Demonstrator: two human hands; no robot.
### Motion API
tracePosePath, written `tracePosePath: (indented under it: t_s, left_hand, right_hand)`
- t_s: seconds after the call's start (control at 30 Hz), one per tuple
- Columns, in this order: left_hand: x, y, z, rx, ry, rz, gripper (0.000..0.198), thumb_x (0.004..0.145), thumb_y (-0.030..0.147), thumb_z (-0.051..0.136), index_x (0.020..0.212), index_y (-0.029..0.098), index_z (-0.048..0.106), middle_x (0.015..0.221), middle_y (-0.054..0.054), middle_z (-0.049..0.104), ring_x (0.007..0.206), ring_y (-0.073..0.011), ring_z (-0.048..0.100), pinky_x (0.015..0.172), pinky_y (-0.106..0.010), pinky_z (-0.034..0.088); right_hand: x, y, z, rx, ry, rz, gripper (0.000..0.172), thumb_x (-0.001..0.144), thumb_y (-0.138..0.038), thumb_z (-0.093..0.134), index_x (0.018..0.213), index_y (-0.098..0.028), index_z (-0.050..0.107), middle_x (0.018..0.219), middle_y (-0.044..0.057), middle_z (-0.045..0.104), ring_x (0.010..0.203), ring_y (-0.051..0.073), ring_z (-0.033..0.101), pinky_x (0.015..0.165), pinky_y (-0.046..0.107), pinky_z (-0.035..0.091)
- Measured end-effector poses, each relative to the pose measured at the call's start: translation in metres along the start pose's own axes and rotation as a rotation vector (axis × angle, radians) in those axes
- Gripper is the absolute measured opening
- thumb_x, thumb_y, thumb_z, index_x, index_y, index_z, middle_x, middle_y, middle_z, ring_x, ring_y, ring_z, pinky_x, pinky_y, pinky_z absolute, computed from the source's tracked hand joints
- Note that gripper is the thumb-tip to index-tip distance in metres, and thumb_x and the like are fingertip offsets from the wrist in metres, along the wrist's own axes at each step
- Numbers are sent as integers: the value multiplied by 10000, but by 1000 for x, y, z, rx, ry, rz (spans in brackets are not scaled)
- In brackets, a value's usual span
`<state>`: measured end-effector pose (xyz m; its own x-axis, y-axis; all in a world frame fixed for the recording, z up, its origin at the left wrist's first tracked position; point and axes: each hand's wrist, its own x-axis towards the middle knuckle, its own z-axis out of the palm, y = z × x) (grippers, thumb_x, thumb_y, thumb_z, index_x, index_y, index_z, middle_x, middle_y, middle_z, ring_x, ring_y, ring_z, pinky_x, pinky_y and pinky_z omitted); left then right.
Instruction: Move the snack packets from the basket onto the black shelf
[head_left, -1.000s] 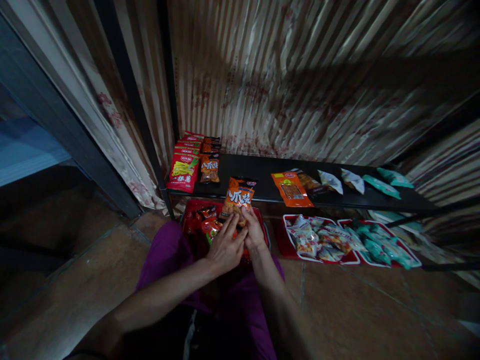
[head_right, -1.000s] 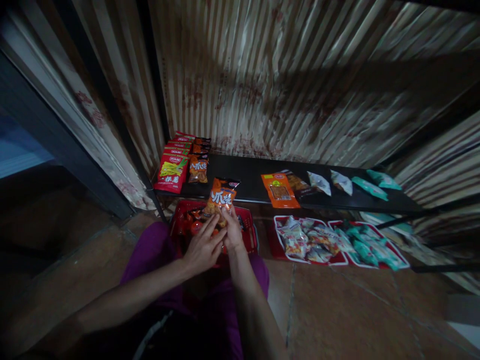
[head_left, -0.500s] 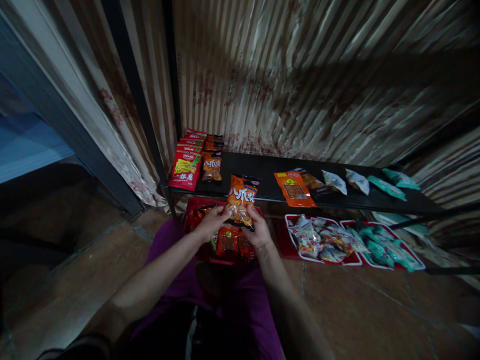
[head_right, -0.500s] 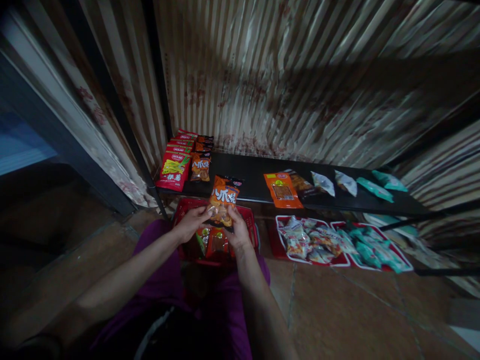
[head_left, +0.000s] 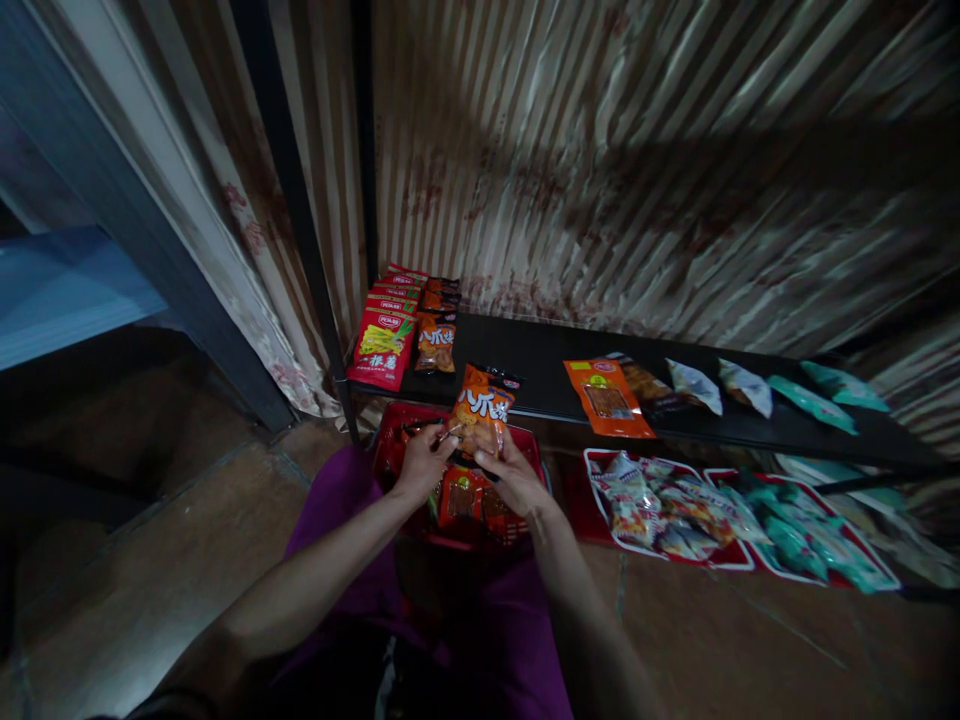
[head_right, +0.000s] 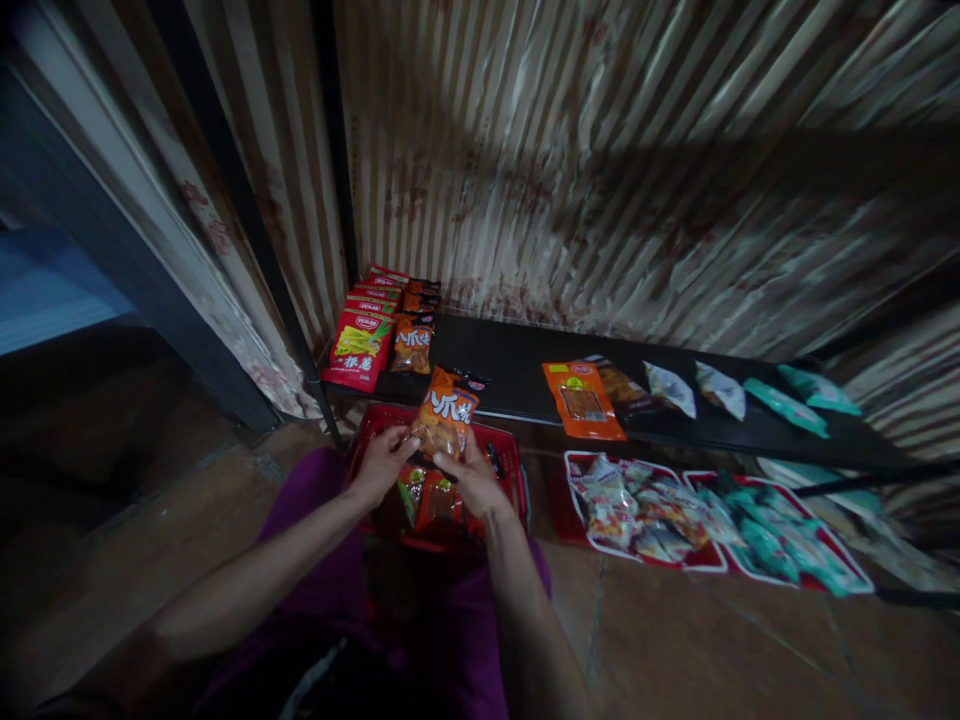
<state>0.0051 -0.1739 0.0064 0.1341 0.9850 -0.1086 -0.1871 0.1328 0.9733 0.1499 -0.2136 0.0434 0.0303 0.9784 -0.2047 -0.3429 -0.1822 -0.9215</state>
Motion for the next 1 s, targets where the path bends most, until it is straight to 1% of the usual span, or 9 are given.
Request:
tracePosePath:
  t_s: [0.07, 0.13, 0.27, 0.43, 0.53, 0.7, 0.87, 1.0]
  left_hand:
    - [-2, -6, -2, 13, -9, 11, 258, 751, 171, 641, 1008, 165, 630, 1006, -68, 706, 938, -189, 654, 878, -329, 499]
    - [-4, -12, -5, 48, -14, 1, 346, 737, 127, 635, 1080, 169, 608, 1052, -72, 699, 995, -194, 645, 931, -343, 479]
    - [-6, -23, -9, 109, -4, -46, 483, 715, 84, 630, 1182, 198, 584, 1150, -68, 676, 1089, -204, 614, 1007, -369, 439]
    - [-1, -30, -11, 181, 15, -59, 525, 705, 73, 615, 1212, 203, 584, 1184, -62, 666, 1149, -217, 584, 1052, -383, 404]
    - [7, -32, -7, 222, 16, -38, 533, 708, 76, 603, 1225, 200, 573, 1187, -65, 664, 1152, -215, 582, 1048, -373, 407]
    - [35, -29, 11, 278, 3, 0, 562, 736, 70, 551, 1284, 189, 511, 1209, -69, 650, 1125, -187, 597, 1024, -342, 424]
    - [66, -19, 36, 294, 41, 12, 550, 744, 55, 526, 1284, 162, 509, 1249, -101, 618, 1158, -202, 573, 1046, -368, 402]
    - [94, -14, 56, 339, 74, 107, 563, 725, 32, 517, 1274, 156, 518, 1287, -121, 576, 1207, -216, 530, 1076, -384, 369]
  right_hand:
    - [5, 7, -5, -52, -15, -36, 570, 606, -282, 822, 1132, -320, 605, 1153, -20, 682, 1094, 200, 603, 1027, 374, 396]
    - [11, 16, -9, -100, -1, -63, 531, 636, -311, 805, 1132, -291, 615, 1135, -1, 690, 1091, 218, 606, 1033, 397, 393]
    - [16, 32, -11, -113, 41, -108, 566, 660, -347, 785, 1190, -286, 593, 1167, 17, 676, 1111, 245, 596, 1031, 428, 401]
    - [19, 42, -11, -74, 50, -60, 630, 650, -344, 792, 1234, -297, 562, 1198, 20, 658, 1097, 235, 607, 1034, 424, 401]
    - [27, 44, -15, -60, 61, -70, 620, 667, -344, 781, 1241, -301, 553, 1198, 21, 658, 1100, 231, 605, 1025, 414, 410]
    - [52, 36, -28, -87, 154, -112, 563, 676, -361, 772, 1198, -291, 574, 1191, 26, 661, 1109, 234, 598, 1003, 406, 426]
    - [82, 20, -43, -95, 159, -115, 597, 670, -362, 770, 1223, -283, 559, 1162, 30, 674, 1053, 235, 626, 945, 403, 470]
    - [112, 6, -55, -96, 199, -166, 528, 658, -343, 776, 1150, -283, 594, 1131, 14, 687, 1040, 211, 628, 953, 367, 461]
